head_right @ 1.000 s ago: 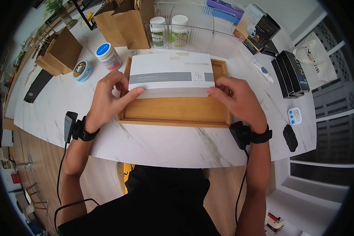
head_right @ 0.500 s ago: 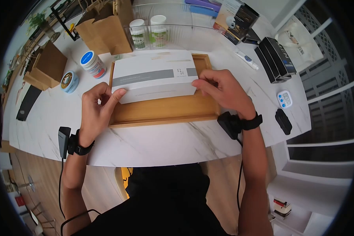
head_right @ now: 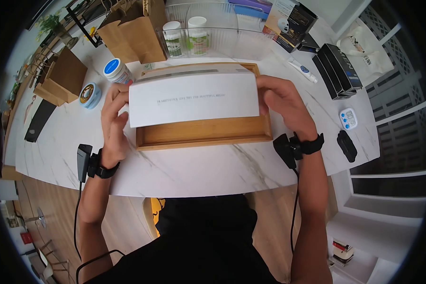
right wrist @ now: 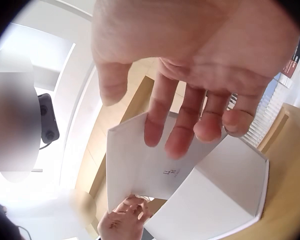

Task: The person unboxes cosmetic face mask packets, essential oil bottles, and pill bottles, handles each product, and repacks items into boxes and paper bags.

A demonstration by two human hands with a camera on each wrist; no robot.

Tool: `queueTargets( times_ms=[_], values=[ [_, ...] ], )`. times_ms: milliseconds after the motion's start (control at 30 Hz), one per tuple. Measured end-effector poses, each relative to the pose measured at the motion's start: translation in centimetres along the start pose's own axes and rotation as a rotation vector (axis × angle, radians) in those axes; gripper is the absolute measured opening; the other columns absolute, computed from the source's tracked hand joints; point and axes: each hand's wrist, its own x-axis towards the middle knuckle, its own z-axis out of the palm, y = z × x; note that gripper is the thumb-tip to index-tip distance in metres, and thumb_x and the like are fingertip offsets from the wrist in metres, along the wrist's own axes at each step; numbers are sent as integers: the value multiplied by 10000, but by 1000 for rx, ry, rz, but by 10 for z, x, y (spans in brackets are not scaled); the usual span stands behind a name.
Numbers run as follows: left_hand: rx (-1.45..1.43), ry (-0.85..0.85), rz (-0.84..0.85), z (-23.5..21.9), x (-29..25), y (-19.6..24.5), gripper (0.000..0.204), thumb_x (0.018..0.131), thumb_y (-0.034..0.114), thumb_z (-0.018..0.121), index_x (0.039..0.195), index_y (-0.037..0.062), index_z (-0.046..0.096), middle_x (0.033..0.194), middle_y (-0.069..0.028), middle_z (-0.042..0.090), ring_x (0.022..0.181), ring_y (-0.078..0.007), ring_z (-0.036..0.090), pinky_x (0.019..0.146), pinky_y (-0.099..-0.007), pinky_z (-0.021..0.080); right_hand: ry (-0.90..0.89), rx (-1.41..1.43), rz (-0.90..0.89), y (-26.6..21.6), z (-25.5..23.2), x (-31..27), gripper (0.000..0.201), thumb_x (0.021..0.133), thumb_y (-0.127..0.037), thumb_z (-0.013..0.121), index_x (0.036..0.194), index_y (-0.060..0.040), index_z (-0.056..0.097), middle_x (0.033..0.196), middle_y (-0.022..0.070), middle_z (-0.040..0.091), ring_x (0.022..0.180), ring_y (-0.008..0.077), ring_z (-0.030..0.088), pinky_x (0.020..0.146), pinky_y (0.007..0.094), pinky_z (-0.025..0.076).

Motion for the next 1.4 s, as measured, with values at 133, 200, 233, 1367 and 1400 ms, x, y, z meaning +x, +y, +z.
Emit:
queueTargets(
  times_ms=[133, 200, 233, 1367, 1400],
  values=[
    [245, 165, 86, 21, 2, 5, 360, 847, 97, 567, 1185, -3, 641, 1355, -220, 460, 1226, -385, 443, 1057, -436, 367, -45, -71, -103, -3, -1, 4, 664, 975, -542, 486, 1247, 52, 598, 1147, 90, 525, 1039, 180, 523, 915, 330, 417],
    [86, 76, -59, 29, 0, 1, 322, 898, 111, 616, 1201, 4, 628, 1390, -236, 432, 1259, -400, 436, 1082, -454, 349, -18, -78, -108, 4, 1, 4, 719, 967, -582, 466, 1275, 58, 576, 1228, 100, 462, 1119, 200, 474, 984, 354, 369],
    [-37, -20, -195, 25, -1, -1, 329, 927, 136, 645, 1228, 7, 608, 1415, -231, 398, 1262, -387, 436, 1085, -454, 349, 9, -86, -114, 7, 1, 5, 774, 959, -622, 446, 1304, 63, 554, 1308, 110, 398, 1199, 220, 426, 1052, 378, 321],
    [-144, -150, -162, 21, 2, 4, 894, 831, 152, 768, 1569, 74, 269, 1347, -119, 427, 1264, -255, 424, 1103, -393, 340, 150, -318, 114, -8, 13, 17, 408, 1028, -201, 542, 1414, -67, 537, 1281, 90, 556, 1080, 164, 581, 919, 299, 505],
    [-138, -124, -110, 23, 2, 1, 910, 818, 186, 786, 1567, 84, 280, 1204, -113, 424, 1121, -242, 431, 1010, -363, 375, 208, -286, 53, -5, 9, 18, 378, 1030, -196, 540, 1379, -52, 560, 1284, 89, 564, 1072, 160, 587, 902, 299, 517]
  ],
)
